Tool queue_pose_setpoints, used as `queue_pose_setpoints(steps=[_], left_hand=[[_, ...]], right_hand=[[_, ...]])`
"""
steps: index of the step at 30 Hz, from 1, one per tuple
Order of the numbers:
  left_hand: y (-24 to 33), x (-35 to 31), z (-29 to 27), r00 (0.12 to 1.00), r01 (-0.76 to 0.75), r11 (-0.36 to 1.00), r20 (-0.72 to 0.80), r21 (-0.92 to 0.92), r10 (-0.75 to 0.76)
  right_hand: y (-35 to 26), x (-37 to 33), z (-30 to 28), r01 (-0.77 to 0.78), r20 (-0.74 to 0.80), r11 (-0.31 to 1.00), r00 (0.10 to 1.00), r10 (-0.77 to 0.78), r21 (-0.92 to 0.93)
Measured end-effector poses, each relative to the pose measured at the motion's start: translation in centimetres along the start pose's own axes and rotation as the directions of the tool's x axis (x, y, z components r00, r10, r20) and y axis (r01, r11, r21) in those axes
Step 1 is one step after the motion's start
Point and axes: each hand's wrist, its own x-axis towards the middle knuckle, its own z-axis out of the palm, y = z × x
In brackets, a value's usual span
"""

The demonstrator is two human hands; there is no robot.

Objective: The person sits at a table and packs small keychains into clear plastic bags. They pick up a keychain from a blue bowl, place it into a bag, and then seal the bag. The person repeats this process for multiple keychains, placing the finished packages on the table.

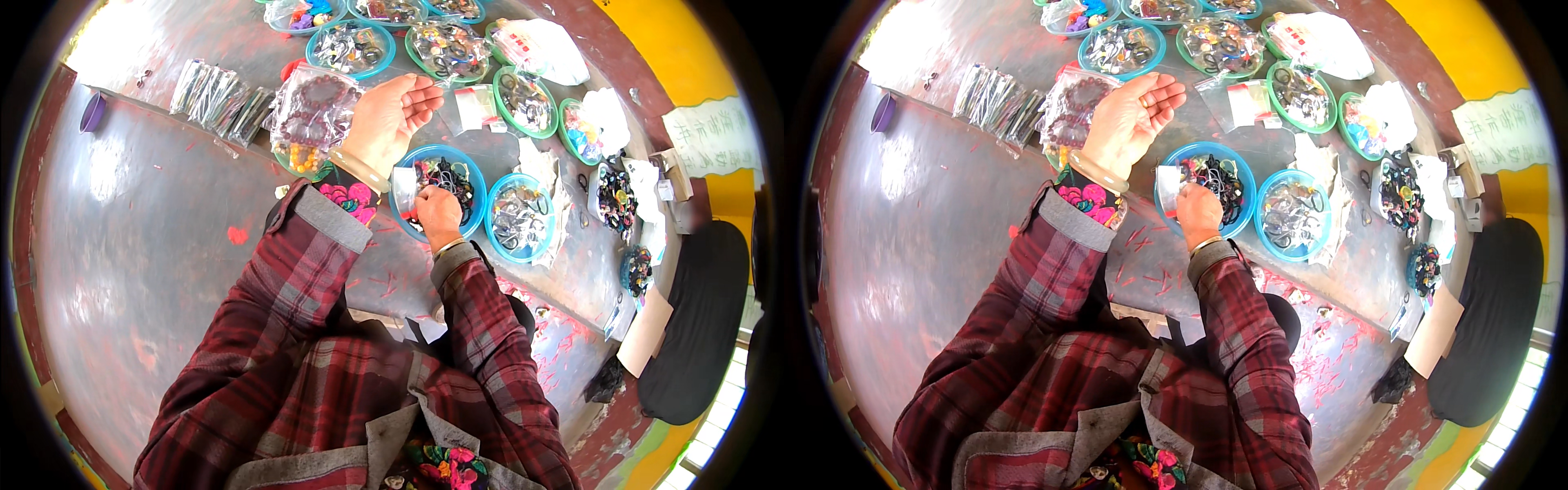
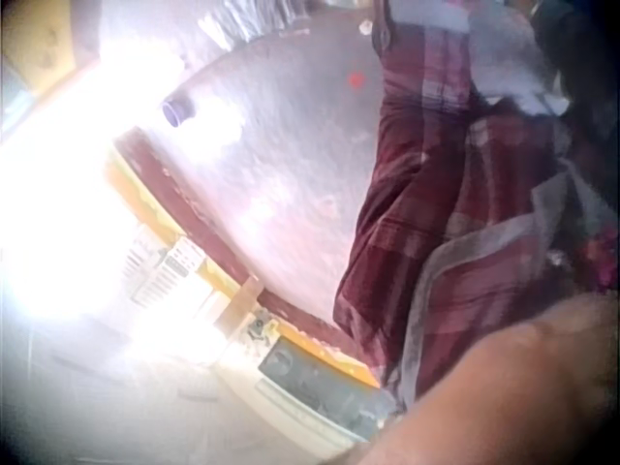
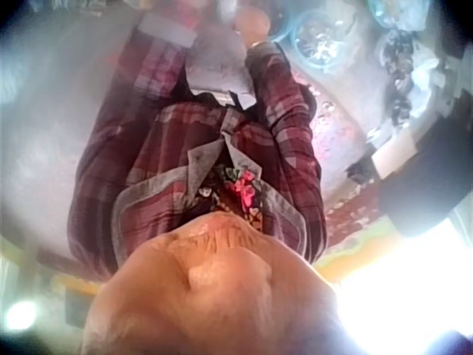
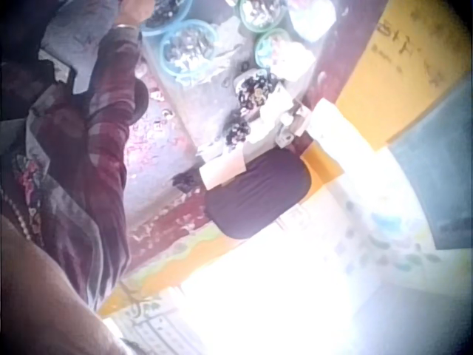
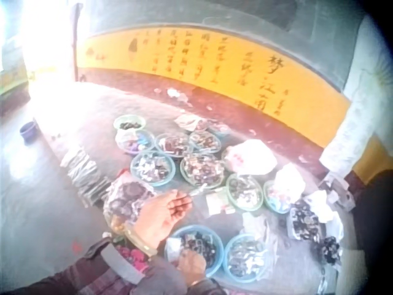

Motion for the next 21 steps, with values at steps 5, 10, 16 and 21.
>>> queue_pose_setpoints(steps=[5,10,16,21], left_hand=[[-0.2,0.1,-0.1,1.000,0.013,1.000,-0.007,0.006,-0.013],[-0.4,0.1,0.0,1.000,0.007,1.000,0.017,-0.007,-0.006],[-0.3,0.0,-0.1,1.000,-0.002,1.000,0.018,-0.009,0.002],[-0.3,0.0,0.0,1.000,-0.001,1.000,0.023,0.006,0.001]], right_hand=[[0.1,-0.1,-0.8,0.046,-0.113,0.991,0.993,-0.032,0.123],[1.0,0.3,-0.6,0.059,-0.156,0.954,0.988,-0.012,0.294],[0.6,0.3,-0.8,0.070,-0.174,0.948,0.985,-0.016,0.311],[1.0,0.7,1.4,0.179,-0.258,0.984,0.951,-0.168,0.021]])
